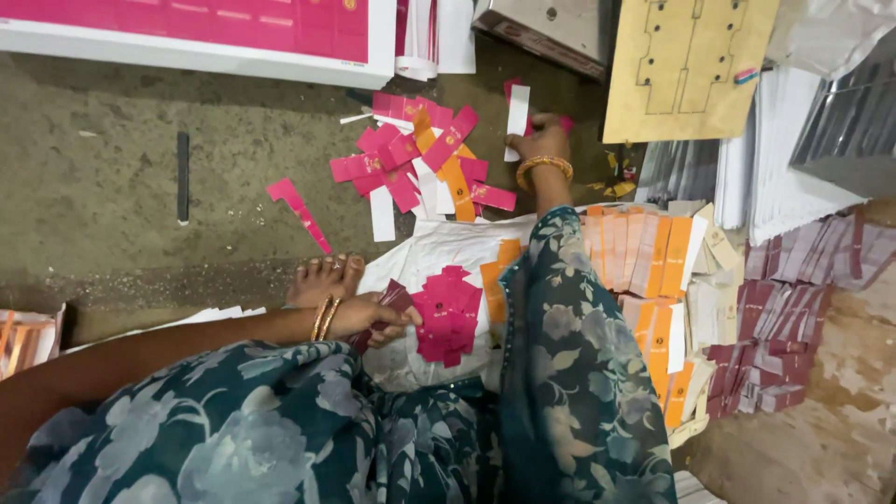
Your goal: Sorting and preparing small paper/cardboard packaging inserts or tags.
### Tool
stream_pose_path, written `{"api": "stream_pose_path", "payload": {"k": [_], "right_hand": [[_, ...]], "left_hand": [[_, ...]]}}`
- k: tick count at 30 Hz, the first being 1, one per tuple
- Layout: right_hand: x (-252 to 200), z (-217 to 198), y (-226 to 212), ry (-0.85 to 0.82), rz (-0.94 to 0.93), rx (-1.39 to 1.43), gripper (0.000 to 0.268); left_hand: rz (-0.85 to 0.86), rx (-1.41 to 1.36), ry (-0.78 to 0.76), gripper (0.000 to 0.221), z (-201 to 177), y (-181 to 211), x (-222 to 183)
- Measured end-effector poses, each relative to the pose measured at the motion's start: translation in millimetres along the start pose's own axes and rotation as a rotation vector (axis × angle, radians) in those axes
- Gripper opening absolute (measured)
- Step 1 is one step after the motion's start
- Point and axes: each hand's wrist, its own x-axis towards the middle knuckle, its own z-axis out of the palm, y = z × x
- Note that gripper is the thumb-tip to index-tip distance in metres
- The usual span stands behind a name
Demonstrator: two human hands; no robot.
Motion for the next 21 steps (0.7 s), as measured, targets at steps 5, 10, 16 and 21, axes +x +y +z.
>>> {"api": "stream_pose_path", "payload": {"k": [5, 10, 16, 21], "right_hand": [[-19, -10, -34, -0.041, 0.052, -0.198, 0.028], [-107, -18, -67, 0.299, -0.562, -0.137, 0.017], [-227, -16, -124, 0.391, -0.698, -0.12, 0.021], [-282, -9, -156, 0.337, -0.757, -0.023, 0.022]], "left_hand": [[0.082, 0.091, 0.162, 0.114, 43, -21, 27], [0.14, 0.16, 0.398, 0.115, 63, -30, 61], [0.299, -1.618, -0.02, 0.033, -24, 14, 45], [0.392, -1.747, 0.136, 0.02, -29, 18, 50]]}}
